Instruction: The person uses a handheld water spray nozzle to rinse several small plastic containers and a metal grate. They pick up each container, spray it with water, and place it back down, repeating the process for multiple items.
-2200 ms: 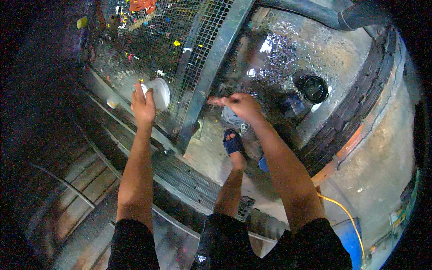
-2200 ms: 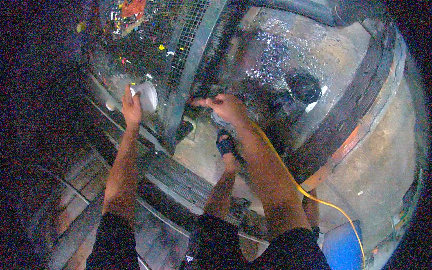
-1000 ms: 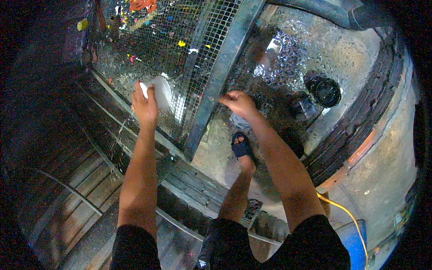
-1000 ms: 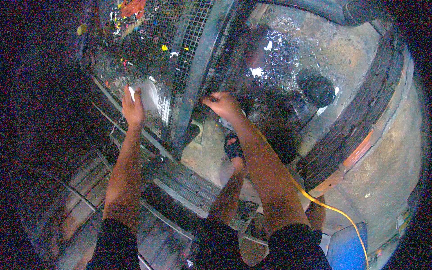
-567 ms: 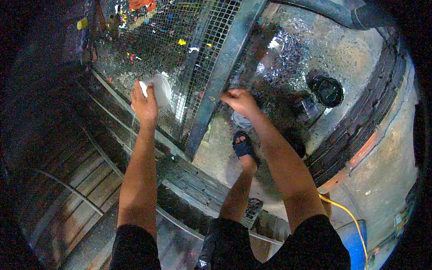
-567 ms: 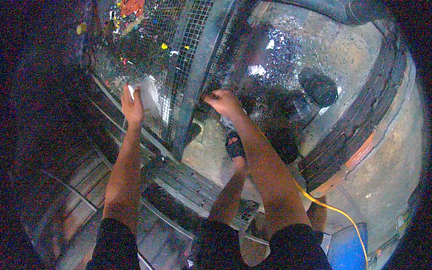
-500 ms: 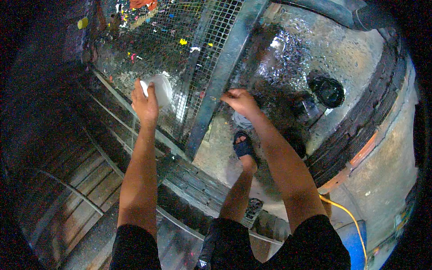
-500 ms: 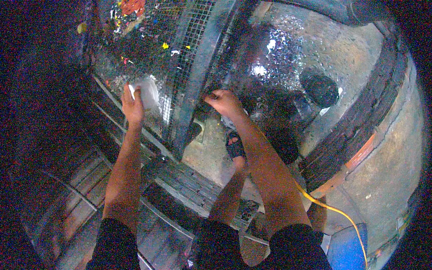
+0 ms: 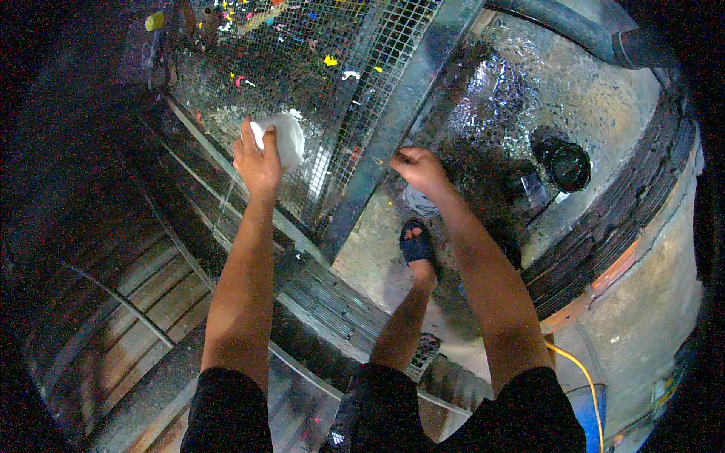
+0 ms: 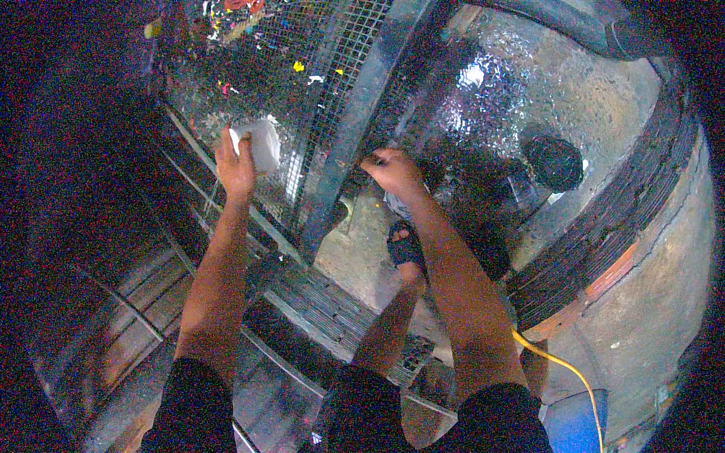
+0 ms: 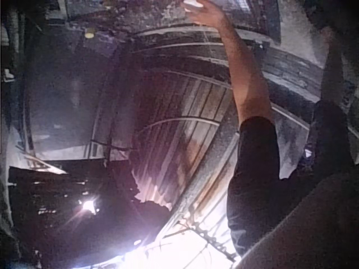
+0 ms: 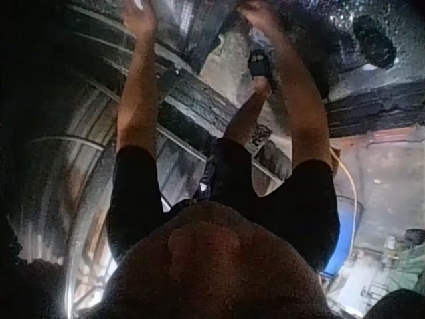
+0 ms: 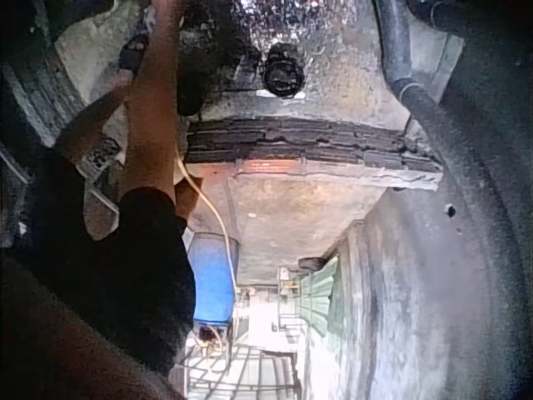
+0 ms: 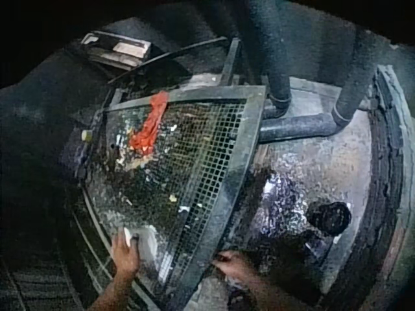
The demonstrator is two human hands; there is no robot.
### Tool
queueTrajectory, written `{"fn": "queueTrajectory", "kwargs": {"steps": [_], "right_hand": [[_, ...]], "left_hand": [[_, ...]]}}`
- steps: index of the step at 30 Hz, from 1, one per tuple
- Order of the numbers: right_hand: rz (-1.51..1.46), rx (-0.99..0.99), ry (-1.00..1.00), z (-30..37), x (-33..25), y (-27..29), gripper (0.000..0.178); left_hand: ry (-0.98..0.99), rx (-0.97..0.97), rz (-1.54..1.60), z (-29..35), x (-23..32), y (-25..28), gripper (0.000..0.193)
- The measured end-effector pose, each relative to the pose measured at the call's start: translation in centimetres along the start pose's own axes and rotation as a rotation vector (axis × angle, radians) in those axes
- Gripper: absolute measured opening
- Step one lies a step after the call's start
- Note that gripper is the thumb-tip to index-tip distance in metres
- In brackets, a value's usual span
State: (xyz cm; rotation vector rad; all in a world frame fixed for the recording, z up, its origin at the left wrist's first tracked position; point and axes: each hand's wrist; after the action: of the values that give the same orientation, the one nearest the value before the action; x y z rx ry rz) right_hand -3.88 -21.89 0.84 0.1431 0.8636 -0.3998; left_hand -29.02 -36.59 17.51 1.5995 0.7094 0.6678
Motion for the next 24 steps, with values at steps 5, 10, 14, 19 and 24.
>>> {"fn": "queueTrajectory", "kwargs": {"steps": [5, 10, 14, 19, 24], "right_hand": [[-0.051, 0.018, -0.011, -0.4, 1.2, -0.3, 0.049], [-0.053, 0.048, -0.011, -0.3, 1.2, -0.5, 0.047], [-0.063, 0.006, 0.040, -0.4, 0.8, -0.6, 0.046], [-0.084, 0.003, -0.027, -0.7, 1.4, -0.9, 0.046], [-0.054, 0.068, -0.050, -0.8, 1.8, -1.6, 0.048]], "left_hand": [[0.031, -0.033, 0.050, -0.1, 1.0, 0.0, 0.063], [0.022, -0.043, 0.039, -0.2, 0.4, -0.2, 0.064], [0.047, -0.079, 0.081, -0.2, -0.5, -0.1, 0.065], [0.105, -0.200, 0.080, -0.5, -0.9, 0.5, 0.071], [0.265, -0.309, 0.121, -1.6, -1.8, 0.6, 0.083]]}}
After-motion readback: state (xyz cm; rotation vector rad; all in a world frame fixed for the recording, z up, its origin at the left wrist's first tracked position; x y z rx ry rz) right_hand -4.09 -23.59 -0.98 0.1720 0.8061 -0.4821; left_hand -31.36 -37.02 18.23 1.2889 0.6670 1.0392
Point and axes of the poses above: each hand's wrist, its own z-axis away from the middle knuckle, its own y-axis out of the back of the hand, x = y × z, and after that the axes turned 8 degrees about -y, right-handed
